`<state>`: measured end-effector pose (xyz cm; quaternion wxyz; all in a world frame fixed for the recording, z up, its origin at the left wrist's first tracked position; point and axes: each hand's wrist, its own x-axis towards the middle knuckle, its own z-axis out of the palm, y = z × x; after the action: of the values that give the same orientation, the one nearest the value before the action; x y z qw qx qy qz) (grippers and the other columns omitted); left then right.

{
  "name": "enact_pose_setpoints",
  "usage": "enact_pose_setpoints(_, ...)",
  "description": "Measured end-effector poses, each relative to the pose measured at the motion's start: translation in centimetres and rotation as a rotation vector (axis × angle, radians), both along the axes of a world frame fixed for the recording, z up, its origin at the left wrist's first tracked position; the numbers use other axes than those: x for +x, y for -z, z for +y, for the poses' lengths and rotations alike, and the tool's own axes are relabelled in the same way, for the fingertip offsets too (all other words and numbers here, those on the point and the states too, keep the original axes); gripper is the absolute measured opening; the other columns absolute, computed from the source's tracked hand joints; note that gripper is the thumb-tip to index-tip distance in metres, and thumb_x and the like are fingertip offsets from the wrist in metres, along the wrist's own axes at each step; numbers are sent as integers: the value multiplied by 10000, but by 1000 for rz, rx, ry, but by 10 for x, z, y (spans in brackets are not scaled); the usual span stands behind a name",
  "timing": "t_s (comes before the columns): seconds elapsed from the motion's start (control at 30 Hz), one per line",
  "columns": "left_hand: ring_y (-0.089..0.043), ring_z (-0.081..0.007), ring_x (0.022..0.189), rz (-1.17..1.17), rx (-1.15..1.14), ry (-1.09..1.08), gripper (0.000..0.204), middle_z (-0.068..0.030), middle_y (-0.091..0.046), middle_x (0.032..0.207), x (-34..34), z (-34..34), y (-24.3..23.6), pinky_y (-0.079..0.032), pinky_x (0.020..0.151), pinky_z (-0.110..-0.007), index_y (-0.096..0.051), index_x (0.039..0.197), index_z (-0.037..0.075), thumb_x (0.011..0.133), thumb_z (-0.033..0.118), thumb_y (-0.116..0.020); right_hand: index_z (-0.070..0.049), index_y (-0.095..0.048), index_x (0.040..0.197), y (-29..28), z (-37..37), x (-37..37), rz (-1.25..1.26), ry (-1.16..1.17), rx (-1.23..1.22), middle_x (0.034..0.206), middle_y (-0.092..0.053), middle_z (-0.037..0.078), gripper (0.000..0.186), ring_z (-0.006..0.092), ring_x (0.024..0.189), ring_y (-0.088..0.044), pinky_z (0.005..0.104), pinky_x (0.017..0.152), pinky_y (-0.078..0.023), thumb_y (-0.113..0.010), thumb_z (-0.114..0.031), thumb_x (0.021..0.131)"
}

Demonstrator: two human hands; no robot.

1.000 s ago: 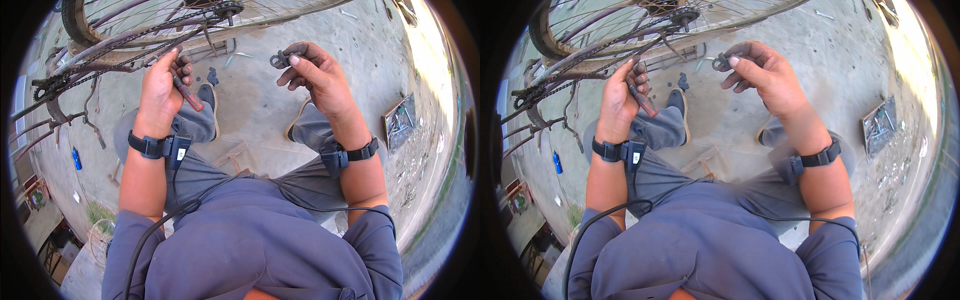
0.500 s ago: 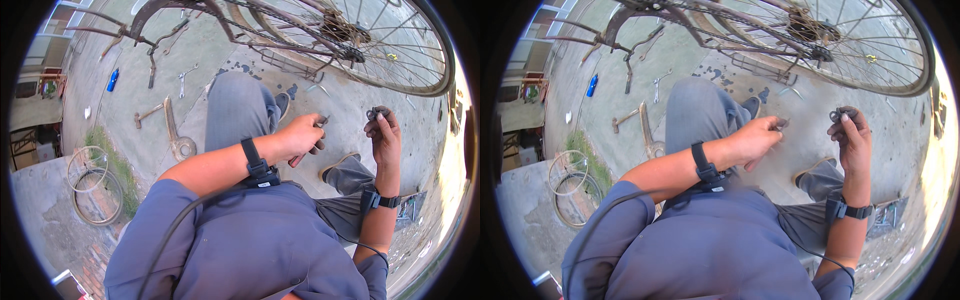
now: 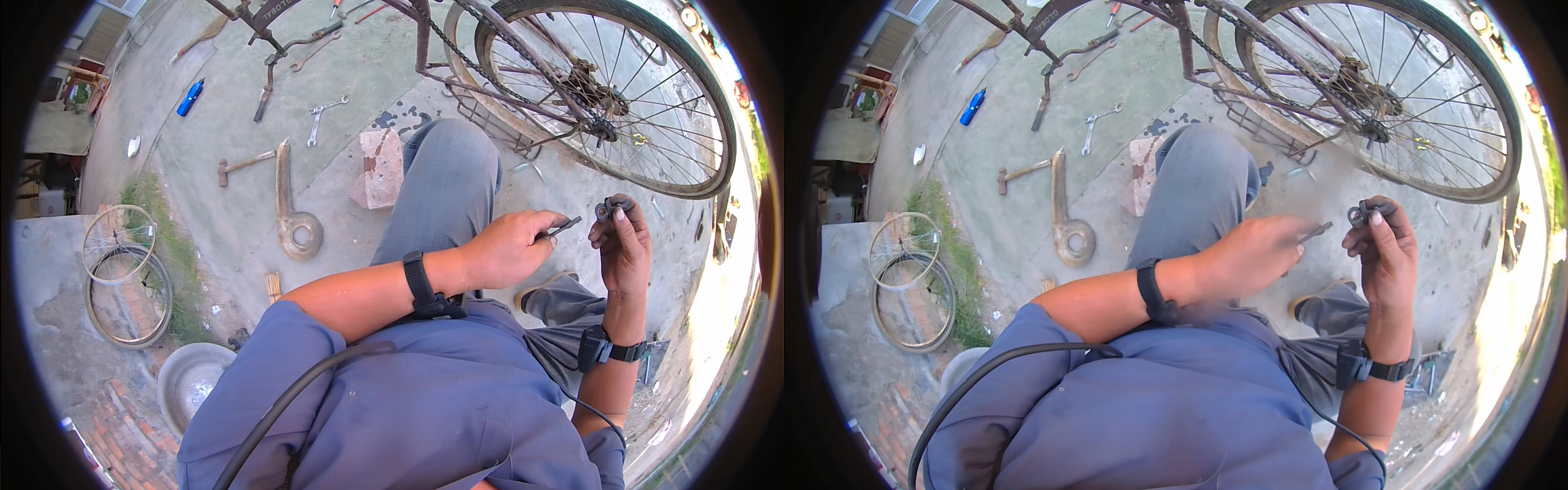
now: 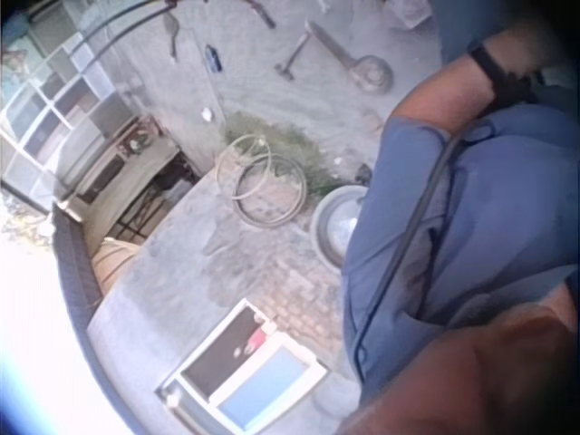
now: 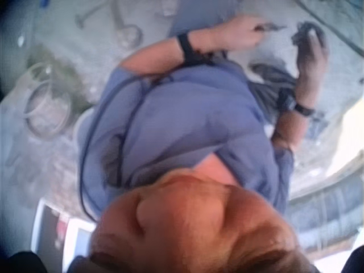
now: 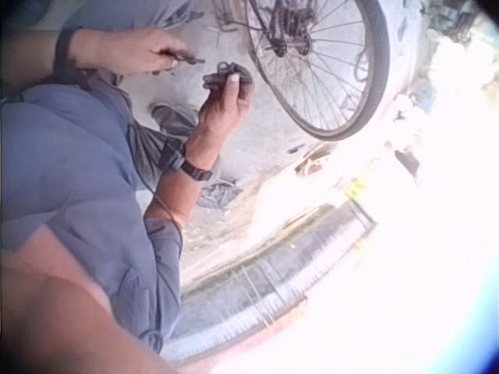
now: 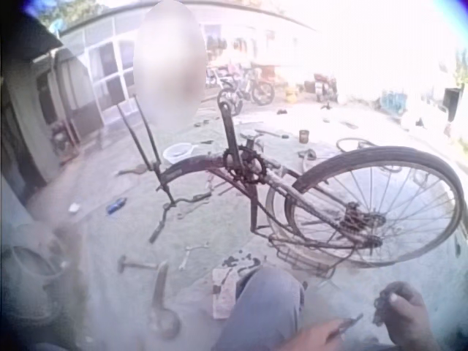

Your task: The person removes a bicycle chain from the rear derailleur and front chainring, then uses pliers to manipulate a chain link or master link. The person handles the chain and a small metal component with both hands, attempting to connect or adjust the link.

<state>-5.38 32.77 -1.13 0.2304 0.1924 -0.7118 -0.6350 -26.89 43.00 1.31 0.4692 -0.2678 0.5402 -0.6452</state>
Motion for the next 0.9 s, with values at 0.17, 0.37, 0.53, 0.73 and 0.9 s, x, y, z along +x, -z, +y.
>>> enact_pose_setpoints(0.17,-648,-407,988,9,-65,20,343,-251,-682,1035,1,2,3,-517,867,-437,-635,1241,3,921,88,-547,-20,-607,1220,-10,6,2,38,55,-15,949,-696,85,253,165,727,-679,255,613,-512,-601,-173,1019)
enact_pose_setpoints(0.37,-646,-377,914,-34,-82,98,318,-200,-644,1023,0,4,-3,-522,798,-447,-632,1269,36,957,75,-586,-12,-619,1217,-17,15,3,17,112,8,940,-692,89,255,163,730,-672,255,624,-512,-603,-164,1013)
enact_pose_setpoints(0.53,-640,-395,845,37,-287,11,281,-204,-621,927,-6,5,-2,-518,754,-478,-677,1190,65,928,99,-580,-2,-617,1211,-17,20,4,-4,122,-7,942,-690,100,266,172,735,-674,258,625,-522,-610,-177,1011)
enact_pose_setpoints(0.73,-644,-374,870,-80,-409,46,320,-185,-607,961,-8,-1,-6,-528,770,-450,-676,1216,73,900,72,-628,-7,-612,1201,-10,26,0,-38,130,-8,946,-686,101,253,172,736,-672,258,626,-529,-606,-173,1010)
enact_pose_setpoints(0.9,-637,-381,868,-114,-472,40,310,-182,-589,955,-15,1,-7,-526,774,-450,-659,1211,74,903,71,-622,-14,-614,1189,-4,33,-8,-45,161,-11,932,-680,95,243,171,727,-665,261,625,-520,-613,-166,1000)
